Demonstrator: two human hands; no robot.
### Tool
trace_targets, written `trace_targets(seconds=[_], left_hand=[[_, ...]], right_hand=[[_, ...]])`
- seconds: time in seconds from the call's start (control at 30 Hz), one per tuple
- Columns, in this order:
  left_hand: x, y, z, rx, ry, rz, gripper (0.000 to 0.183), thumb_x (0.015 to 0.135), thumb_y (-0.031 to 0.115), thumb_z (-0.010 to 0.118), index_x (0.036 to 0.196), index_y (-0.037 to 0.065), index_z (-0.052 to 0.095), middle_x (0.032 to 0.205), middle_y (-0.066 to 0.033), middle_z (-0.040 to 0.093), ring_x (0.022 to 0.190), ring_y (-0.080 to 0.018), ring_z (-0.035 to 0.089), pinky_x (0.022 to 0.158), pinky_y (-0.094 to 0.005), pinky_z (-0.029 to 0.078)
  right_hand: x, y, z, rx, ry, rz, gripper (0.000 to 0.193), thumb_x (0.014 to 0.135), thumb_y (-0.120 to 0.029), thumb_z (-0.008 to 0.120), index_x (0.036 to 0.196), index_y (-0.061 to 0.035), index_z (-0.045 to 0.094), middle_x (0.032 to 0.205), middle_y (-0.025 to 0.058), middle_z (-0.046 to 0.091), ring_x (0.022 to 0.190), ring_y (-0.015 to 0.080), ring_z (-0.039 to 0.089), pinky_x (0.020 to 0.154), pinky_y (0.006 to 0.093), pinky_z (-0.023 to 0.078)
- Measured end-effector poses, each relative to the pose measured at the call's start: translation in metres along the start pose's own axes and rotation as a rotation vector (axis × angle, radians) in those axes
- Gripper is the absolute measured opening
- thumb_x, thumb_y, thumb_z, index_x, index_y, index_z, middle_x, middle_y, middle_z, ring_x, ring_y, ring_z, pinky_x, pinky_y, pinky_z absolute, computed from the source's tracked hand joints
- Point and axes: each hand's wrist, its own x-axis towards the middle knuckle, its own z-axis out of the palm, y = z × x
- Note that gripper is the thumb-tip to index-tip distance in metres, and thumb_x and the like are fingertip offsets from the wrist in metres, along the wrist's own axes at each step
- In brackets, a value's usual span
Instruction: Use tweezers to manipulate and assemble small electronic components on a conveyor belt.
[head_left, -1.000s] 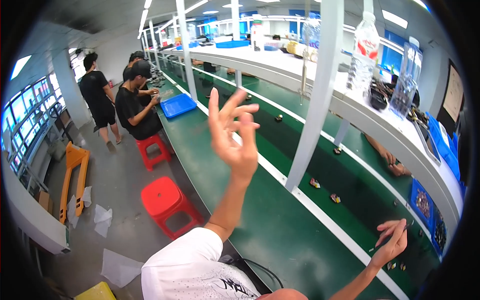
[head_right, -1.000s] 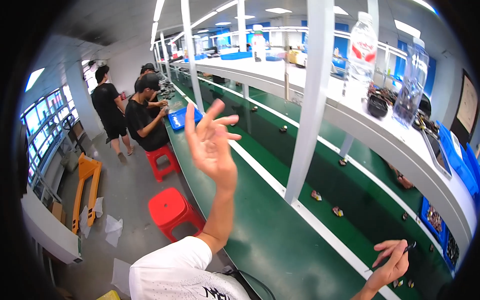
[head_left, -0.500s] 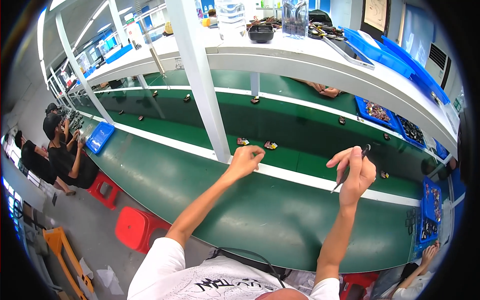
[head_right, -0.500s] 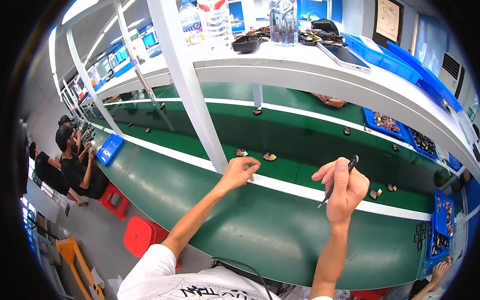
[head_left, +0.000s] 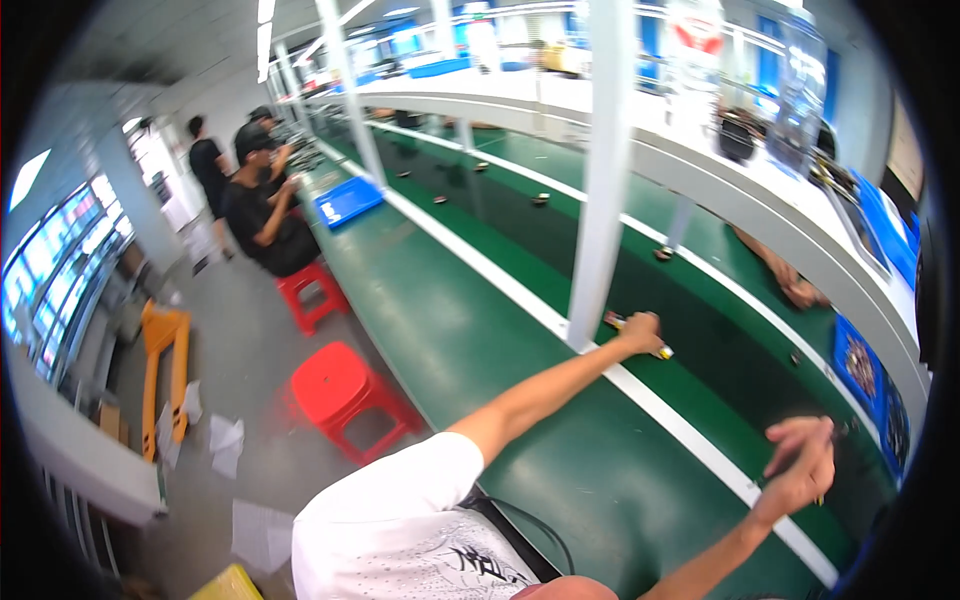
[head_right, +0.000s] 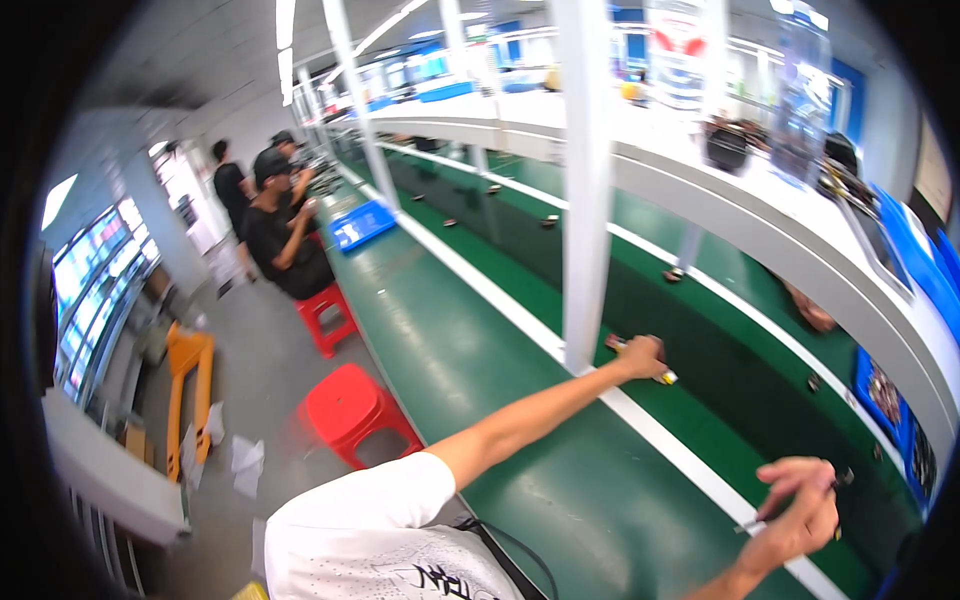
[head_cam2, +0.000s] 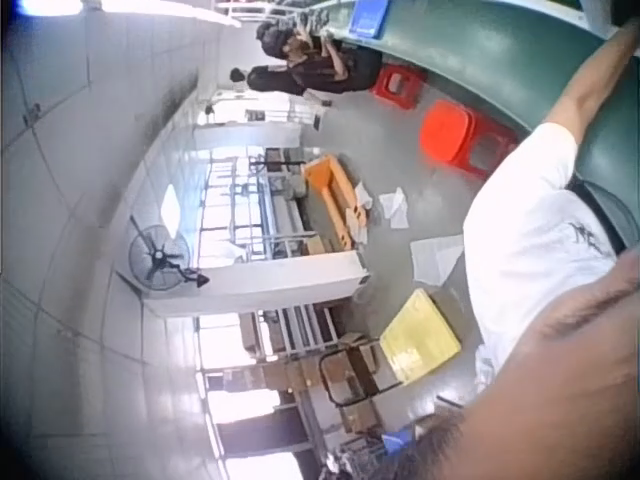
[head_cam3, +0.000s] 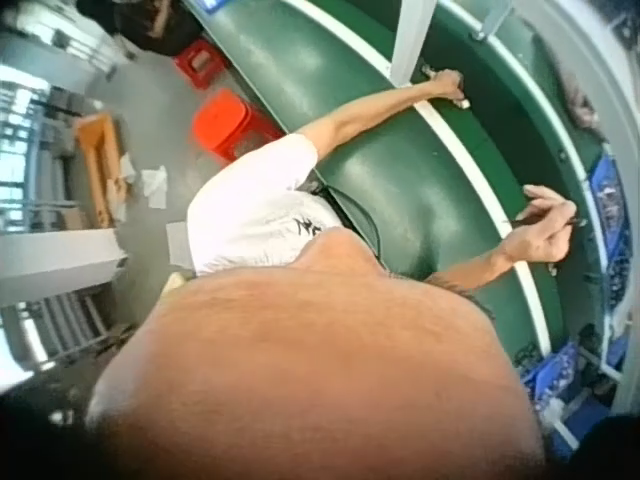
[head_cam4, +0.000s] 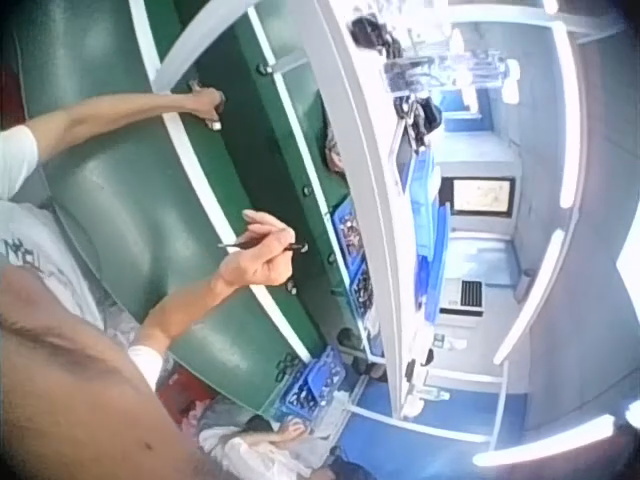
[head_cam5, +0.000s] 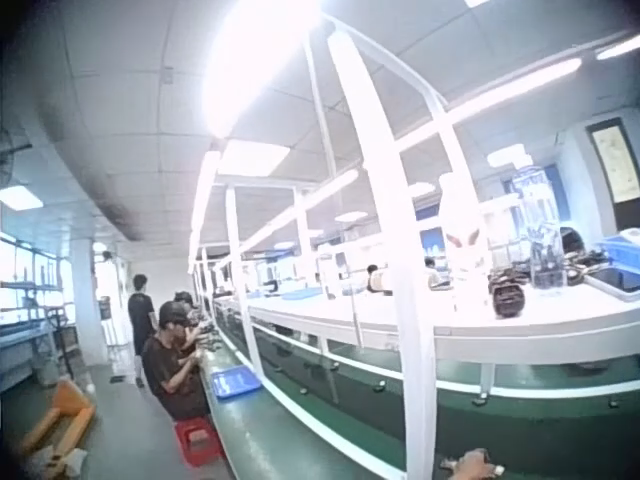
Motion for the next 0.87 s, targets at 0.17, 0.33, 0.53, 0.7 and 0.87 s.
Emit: trace_targets(seconds=[0.17,0.33,0.53,0.7,0.87], left_hand=[[-0.017,0.015,-0.012,-0.134,-0.015,-0.032,0.024,0.072,0.024,0.08,0.085,0.006,0.069,0.091,-0.016,0.073,0.091,-0.0371,0.071,0.082,-0.0475,0.056],[-0.043,0.038,-0.045,-0.282,0.18,0.161,0.018,0.077,0.013,0.078,0.085,0.001,0.068,0.08,-0.0154,0.073,0.073,-0.031,0.072,0.065,-0.0421,0.058],[-0.083,0.126,-0.092,-0.873,-0.09,0.171,0.012,0.086,0.004,0.073,0.089,-0.007,0.068,0.07,-0.0118,0.07,0.048,-0.0132,0.063,0.036,-0.0283,0.044],[-0.105,0.147,-0.128,-0.936,-0.08,0.328,0.011,0.088,0.002,0.071,0.09,-0.008,0.066,0.069,-0.0111,0.069,0.045,-0.012,0.059,0.042,-0.0271,0.044],[-0.114,0.146,-0.14,-0.949,-0.068,0.316,0.013,0.091,0.003,0.067,0.098,-0.008,0.065,0.071,-0.0111,0.069,0.046,-0.0129,0.059,0.042,-0.0278,0.044]], right_hand=[[0.002,0.009,0.002,-0.031,0.065,0.021,0.051,0.112,-0.026,0.038,0.067,-0.0029,0.049,0.074,0.0094,0.062,0.046,0.0052,0.033,0.044,0.0208,0.023],[0.003,0.017,0.011,0.013,0.05,0.034,0.053,0.112,-0.028,0.036,0.067,-0.0039,0.048,0.073,0.0085,0.06,0.046,0.005,0.03,0.045,0.0207,0.022],[0.009,0.014,0.014,0.045,0.063,0.383,0.056,0.111,-0.041,0.038,0.07,-0.0047,0.052,0.064,0.0106,0.059,0.036,0.0093,0.04,0.031,0.0209,0.027],[0.015,0.026,0.013,0.225,0.107,0.543,0.047,0.107,-0.046,0.049,0.082,-0.0066,0.053,0.068,0.0067,0.055,0.042,0.0097,0.051,0.037,0.0203,0.044],[0.017,0.032,0.005,0.261,0.029,0.535,0.038,0.106,-0.04,0.054,0.092,-0.0055,0.056,0.077,0.0082,0.059,0.05,0.01,0.062,0.042,0.018,0.049]])
